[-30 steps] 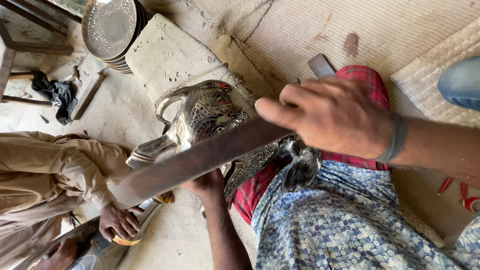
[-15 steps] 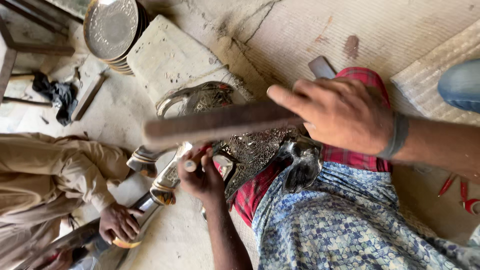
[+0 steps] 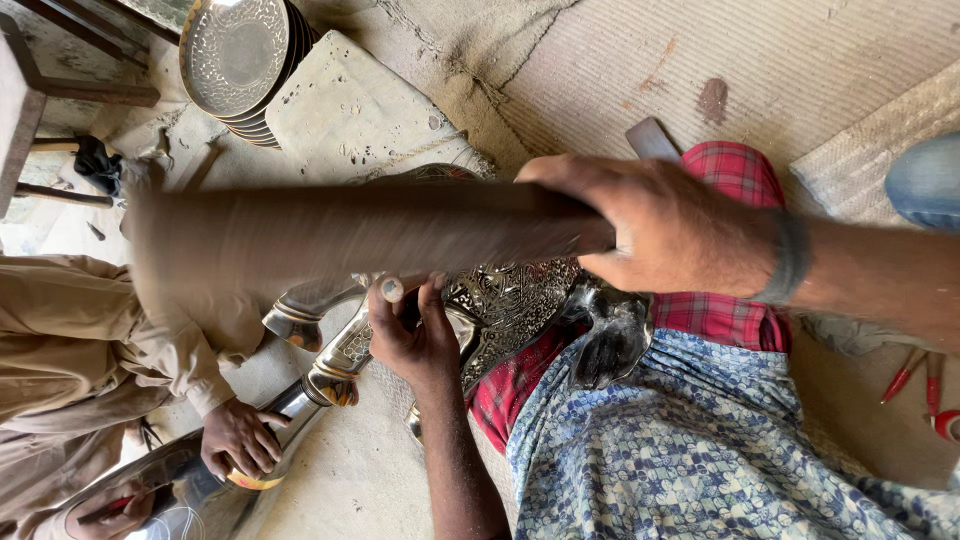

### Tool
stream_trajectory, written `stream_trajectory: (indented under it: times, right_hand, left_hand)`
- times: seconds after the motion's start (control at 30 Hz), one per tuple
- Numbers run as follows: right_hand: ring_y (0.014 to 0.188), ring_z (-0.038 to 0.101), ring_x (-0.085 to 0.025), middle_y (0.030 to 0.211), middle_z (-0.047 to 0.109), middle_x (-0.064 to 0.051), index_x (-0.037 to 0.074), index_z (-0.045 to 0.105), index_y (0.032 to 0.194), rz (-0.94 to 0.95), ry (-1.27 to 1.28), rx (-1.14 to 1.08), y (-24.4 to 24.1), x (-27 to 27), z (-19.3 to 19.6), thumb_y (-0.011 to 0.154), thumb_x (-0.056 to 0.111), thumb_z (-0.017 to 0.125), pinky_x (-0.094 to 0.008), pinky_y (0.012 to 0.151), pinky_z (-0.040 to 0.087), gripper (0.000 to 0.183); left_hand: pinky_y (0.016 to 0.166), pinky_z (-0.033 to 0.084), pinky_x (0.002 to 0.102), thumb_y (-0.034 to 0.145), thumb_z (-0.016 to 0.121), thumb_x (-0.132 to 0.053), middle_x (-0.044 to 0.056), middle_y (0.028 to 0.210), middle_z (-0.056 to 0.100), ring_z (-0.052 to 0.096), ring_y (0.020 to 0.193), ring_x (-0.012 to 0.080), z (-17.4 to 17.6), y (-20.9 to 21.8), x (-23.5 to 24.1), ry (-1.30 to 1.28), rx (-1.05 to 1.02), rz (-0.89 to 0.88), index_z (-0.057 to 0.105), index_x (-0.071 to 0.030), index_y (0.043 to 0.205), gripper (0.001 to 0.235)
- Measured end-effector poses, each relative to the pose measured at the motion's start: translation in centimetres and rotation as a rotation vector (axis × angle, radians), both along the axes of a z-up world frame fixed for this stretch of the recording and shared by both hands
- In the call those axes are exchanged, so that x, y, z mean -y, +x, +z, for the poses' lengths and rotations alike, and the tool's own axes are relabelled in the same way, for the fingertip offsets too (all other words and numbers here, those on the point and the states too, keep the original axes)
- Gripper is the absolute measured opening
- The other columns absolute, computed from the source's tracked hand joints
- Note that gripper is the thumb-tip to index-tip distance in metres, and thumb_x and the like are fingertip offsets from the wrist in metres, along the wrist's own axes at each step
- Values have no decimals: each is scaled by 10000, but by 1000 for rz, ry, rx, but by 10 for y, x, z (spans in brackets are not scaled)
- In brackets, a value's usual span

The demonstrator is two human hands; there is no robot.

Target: The person uses a chisel and hammer to engrave intricate patterns onto a silver elephant figurine. They repeatedly strike the chisel with the hammer to create detailed designs on the figurine's surface.

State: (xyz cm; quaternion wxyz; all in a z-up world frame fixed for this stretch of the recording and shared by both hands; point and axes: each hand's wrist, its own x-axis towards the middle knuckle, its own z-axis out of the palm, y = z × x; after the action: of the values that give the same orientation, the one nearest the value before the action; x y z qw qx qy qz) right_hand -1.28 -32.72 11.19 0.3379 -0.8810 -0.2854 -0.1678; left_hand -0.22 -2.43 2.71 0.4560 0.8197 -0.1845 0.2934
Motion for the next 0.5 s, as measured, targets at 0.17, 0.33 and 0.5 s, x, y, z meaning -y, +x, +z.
stream_trajectory:
  times: [0.17,0.33,0.5]
  right_hand:
    - [551,585,-136,716,523,0,174,496,1477,-123,-368,254,-2,2,24,996,63,628,-310,487,580,510]
    - [629,607,-167,777,515,-28,166,501,1431,-120,-349,266,-9,3,50,1026,62,620,-361,559,602,435]
    - [565,612,-157,738,560,-25,169,520,1444,-150,-381,221,-25,-4,53,961,28,602,-313,429,550,510]
  left_hand:
    - [659,671,234,989,721,29,84,926,777,769,748,99,-11,4,-11,42,-17,28,545,-41,1280,347]
    - [651,653,229,981,741,8,56,900,764,733,696,84,-10,5,-12,103,47,29,499,-41,1316,416]
    - [892,603,476,903,685,54,161,980,733,714,923,301,2,6,-6,264,218,-3,501,-180,1288,487]
